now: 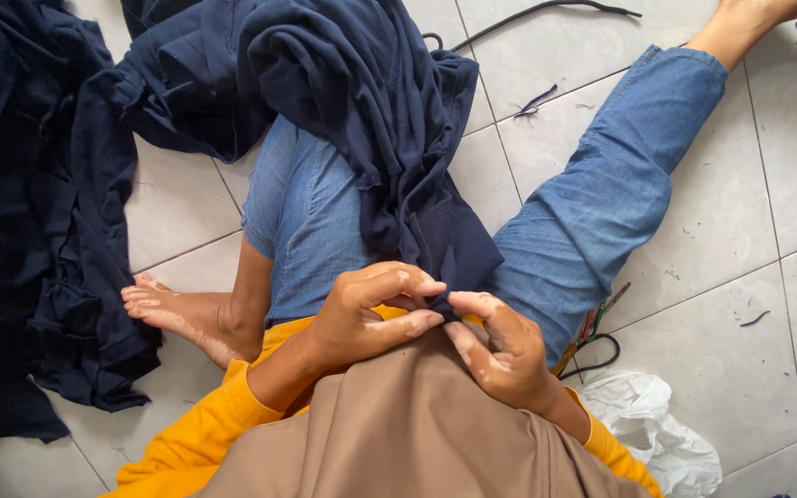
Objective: The person sits on the floor and pulls drawstrings through the hoods of dark blue sweatshirts by hand, using small snips to trim excess material or thread.
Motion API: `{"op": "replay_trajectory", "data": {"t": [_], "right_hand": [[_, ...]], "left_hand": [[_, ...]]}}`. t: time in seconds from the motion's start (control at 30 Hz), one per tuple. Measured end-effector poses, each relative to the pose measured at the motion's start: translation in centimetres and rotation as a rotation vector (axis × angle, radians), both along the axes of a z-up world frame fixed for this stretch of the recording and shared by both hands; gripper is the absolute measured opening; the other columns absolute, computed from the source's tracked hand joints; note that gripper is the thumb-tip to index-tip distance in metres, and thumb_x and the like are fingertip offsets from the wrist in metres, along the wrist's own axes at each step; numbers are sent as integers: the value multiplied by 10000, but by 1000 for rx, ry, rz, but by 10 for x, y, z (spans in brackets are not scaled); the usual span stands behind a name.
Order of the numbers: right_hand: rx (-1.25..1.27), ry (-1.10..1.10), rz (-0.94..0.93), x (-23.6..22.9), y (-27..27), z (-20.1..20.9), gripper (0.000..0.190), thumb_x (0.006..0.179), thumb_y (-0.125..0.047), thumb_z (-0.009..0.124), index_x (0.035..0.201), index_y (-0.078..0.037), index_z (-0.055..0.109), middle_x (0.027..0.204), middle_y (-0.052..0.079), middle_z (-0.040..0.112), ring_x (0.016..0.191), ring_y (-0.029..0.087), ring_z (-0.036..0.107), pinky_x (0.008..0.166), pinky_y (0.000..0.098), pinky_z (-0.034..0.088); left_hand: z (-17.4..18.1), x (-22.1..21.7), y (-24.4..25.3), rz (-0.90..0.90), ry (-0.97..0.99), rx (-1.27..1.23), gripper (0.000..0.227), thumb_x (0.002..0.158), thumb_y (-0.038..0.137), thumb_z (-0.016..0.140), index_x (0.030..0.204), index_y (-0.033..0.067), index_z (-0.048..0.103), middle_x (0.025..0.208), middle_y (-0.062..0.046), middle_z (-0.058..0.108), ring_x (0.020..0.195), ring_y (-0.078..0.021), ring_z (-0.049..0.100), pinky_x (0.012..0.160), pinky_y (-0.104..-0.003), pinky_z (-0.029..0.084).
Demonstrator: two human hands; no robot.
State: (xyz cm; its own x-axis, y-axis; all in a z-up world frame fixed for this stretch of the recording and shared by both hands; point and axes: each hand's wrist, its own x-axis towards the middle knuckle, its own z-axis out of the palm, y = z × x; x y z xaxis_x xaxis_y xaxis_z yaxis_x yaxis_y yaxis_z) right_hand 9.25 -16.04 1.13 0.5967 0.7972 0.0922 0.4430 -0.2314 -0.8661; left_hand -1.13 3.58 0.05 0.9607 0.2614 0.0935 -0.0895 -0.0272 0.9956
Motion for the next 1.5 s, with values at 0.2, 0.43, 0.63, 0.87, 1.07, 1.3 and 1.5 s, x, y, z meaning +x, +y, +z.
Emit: {"op": "replay_trajectory", "data": {"t": [0.2, 0.43, 0.63, 0.87, 1.07, 1.3, 1.5], "right_hand": [[285, 19, -65, 2, 26, 2, 220, 827, 43, 770, 1045, 30, 799, 856, 124, 756, 722, 209, 739, 671, 301, 612], [354, 60, -9, 6, 42, 4, 177, 843, 48, 763, 1011, 29, 818, 897, 153, 757, 707, 203, 748, 647, 293, 618], [332, -46, 12, 11, 47, -9, 210, 839, -93, 823, 1047, -68, 824, 1047, 137, 683, 754, 196, 711, 687, 325, 626], [367, -68, 173, 19, 56, -14, 395, 844, -111, 832, 1182, 50, 707, 1159, 240, 726, 969, 334, 763, 780, 367, 625], [309, -93, 184, 14, 56, -12, 220, 905, -84, 776, 1055, 31, 662, 1065, 179, 764, 875, 284, 779, 709, 312, 621], [297, -135, 263, 17, 64, 1, 161, 881, -4, 758, 1034, 34, 729, 1126, 218, 760, 940, 323, 787, 758, 338, 641], [305, -221, 247, 24, 63, -7, 152, 883, -55, 767, 1025, -1, 768, 1089, 188, 747, 912, 292, 769, 770, 336, 642]], "left_hand": [[-15, -3, -5, 89, -46, -201, 308, 835, -28, 824, 1128, -46, 733, 1016, -198, 704, 788, -219, 744, 741, -330, 660], [-10, -8, 4, 173, -8, -186, 270, 839, 1, 830, 1097, -28, 757, 979, -163, 706, 745, -160, 709, 700, -286, 655], [-11, -13, 9, 198, 29, -181, 255, 840, 30, 834, 1081, -17, 765, 939, -148, 709, 738, -149, 702, 691, -276, 649], [-18, -17, 17, 149, -7, -172, 262, 836, 9, 834, 1082, -29, 752, 924, -152, 696, 735, -165, 695, 694, -292, 648], [-15, -15, 17, 207, 34, -161, 234, 832, 10, 827, 1053, -15, 754, 818, -128, 660, 690, -159, 695, 671, -292, 659], [-18, -15, 22, 227, 31, -243, 216, 799, -22, 815, 1002, -23, 743, 750, -113, 636, 662, -142, 674, 650, -297, 646], [-21, -15, 23, 242, 29, -317, 200, 795, -34, 811, 984, -42, 746, 740, -116, 652, 670, -139, 685, 652, -305, 646]]}}
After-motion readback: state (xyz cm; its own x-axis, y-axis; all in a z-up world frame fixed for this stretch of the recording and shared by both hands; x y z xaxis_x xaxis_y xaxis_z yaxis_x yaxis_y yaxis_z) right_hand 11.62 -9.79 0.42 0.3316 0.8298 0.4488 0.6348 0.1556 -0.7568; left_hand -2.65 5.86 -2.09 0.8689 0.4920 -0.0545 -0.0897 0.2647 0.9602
